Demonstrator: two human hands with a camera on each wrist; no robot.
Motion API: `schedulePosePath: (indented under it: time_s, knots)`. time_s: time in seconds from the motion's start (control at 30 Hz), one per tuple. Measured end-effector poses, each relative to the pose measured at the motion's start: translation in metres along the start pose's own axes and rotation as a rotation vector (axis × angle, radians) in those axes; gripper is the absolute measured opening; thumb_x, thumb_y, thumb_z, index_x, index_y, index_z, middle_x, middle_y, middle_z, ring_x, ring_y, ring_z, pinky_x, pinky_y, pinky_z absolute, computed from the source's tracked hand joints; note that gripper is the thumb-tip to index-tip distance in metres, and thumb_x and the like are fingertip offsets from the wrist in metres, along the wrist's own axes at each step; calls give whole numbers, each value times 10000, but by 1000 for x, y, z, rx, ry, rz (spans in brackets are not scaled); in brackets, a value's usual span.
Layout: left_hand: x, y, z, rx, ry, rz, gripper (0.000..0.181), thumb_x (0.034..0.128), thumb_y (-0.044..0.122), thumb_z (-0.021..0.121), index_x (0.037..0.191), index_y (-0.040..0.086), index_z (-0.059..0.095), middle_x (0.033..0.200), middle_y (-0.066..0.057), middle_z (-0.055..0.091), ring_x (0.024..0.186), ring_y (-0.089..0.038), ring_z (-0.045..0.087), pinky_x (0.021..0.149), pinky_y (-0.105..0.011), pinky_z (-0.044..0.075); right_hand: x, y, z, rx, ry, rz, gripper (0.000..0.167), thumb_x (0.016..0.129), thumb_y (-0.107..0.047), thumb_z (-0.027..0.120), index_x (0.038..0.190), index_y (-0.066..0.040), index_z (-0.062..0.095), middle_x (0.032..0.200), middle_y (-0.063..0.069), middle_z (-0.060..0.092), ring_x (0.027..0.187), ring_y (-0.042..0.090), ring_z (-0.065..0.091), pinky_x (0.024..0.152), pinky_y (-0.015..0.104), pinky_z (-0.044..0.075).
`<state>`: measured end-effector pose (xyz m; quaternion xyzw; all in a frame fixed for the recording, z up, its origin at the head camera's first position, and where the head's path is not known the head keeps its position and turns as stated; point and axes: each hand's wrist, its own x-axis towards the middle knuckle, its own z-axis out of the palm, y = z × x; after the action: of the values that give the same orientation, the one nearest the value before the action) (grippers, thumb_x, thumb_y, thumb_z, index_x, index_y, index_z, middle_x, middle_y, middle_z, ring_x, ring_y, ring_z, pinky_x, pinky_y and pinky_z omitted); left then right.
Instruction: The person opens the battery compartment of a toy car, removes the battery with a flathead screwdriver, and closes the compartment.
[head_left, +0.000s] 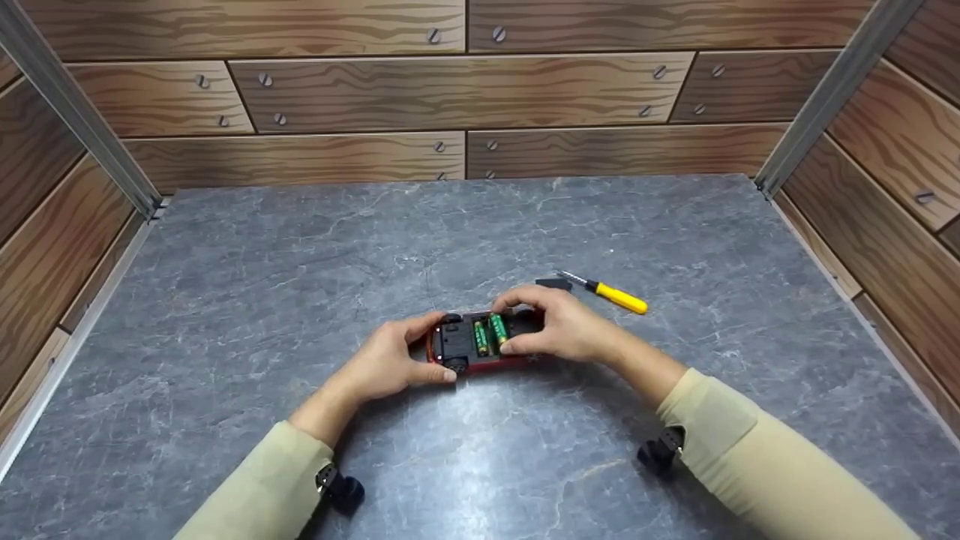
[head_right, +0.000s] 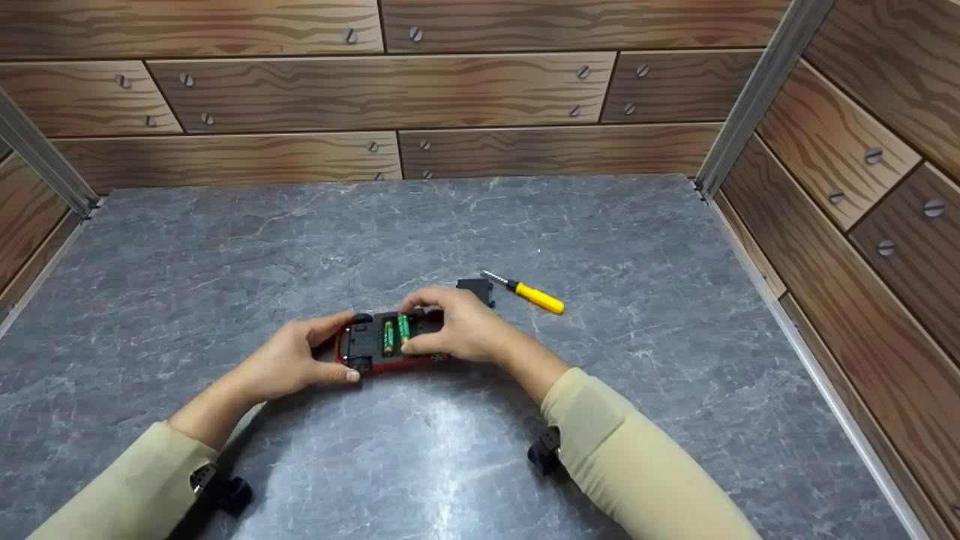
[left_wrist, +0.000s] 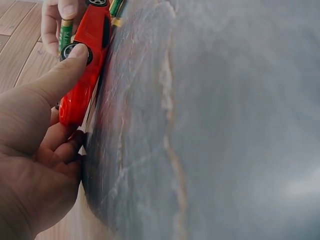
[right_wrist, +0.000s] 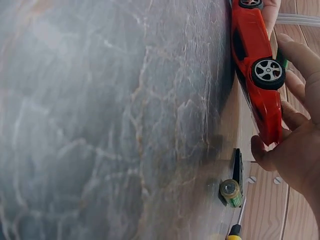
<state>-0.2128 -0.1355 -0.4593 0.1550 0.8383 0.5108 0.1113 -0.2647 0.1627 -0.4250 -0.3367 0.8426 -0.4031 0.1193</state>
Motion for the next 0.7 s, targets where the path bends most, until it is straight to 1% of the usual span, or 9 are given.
schedulePosePath:
  time_s: [0.1, 0.2, 0.27, 0.37, 0.43, 0.53, 0.63, 0.7]
  knots:
    - [1, 0, 0, -2, 3, 3, 968, 753, 219, 977, 1568, 31, 491, 1529, -127, 583, 1307, -246, 617, 1225, -448, 366, -4, -1, -6, 13, 35, -6, 505, 846, -265, 917, 1300, -172, 717, 1374, -8, 686, 1259, 282, 619, 1067, 509, 500]
    - [0, 0, 1, -2, 6, 5, 971, 749, 213, 979, 1567, 25, 490, 1535, -133, 575, 1307, -245, 615, 1231, -448, 357, -10, -1, -14, 37, 74, -7, 504, 852, -241, 917, 1304, -142, 716, 1370, 24, 693, 1254, 343, 625, 1069, 555, 499]
    - [0, 0, 1, -5, 6, 2, 976, 746, 203, 979, 1569, 26, 486, 1534, -138, 576, 1276, -252, 633, 1228, -452, 362, -16, 0, -20, 43, 99, 10, 504, 846, -221, 921, 1301, -150, 717, 1378, 45, 690, 1246, 384, 627, 1048, 580, 515]
    - [-1, 1, 0, -7, 4, -5, 983, 742, 197, 979, 1574, 32, 481, 1536, -138, 574, 1235, -245, 651, 1226, -452, 365, -26, 3, -31, 26, 134, 39, 521, 832, -191, 923, 1308, -158, 713, 1398, 83, 681, 1269, 433, 610, 1062, 625, 500]
    - [-1, 0, 0, -8, 3, -7, 985, 742, 199, 979, 1575, 36, 480, 1532, -139, 578, 1206, -244, 662, 1220, -458, 373, -33, 7, -38, 12, 153, 59, 543, 825, -180, 924, 1322, -159, 708, 1409, 91, 675, 1309, 431, 589, 1103, 641, 465]
    - [0, -1, 0, -6, 3, -10, 986, 740, 208, 979, 1576, 44, 482, 1530, -135, 582, 1196, -237, 665, 1215, -461, 379, -43, 16, -48, -3, 172, 63, 561, 830, -168, 923, 1340, -112, 696, 1414, 101, 668, 1360, 395, 566, 1174, 627, 399]
    - [1, -2, 1, -6, 0, -5, 978, 746, 209, 978, 1573, 37, 485, 1527, -135, 586, 1217, -238, 660, 1218, -459, 378, -52, 24, -56, -19, 182, 66, 553, 849, -165, 916, 1346, -85, 689, 1404, 95, 673, 1368, 360, 570, 1188, 606, 392]
    - [1, -2, 1, -10, -2, -1, 974, 752, 205, 976, 1572, 26, 482, 1529, -137, 582, 1241, -239, 651, 1223, -454, 372, -59, 29, -60, -42, 188, 75, 530, 864, -170, 907, 1342, -88, 691, 1385, 82, 683, 1350, 351, 584, 1168, 616, 414]
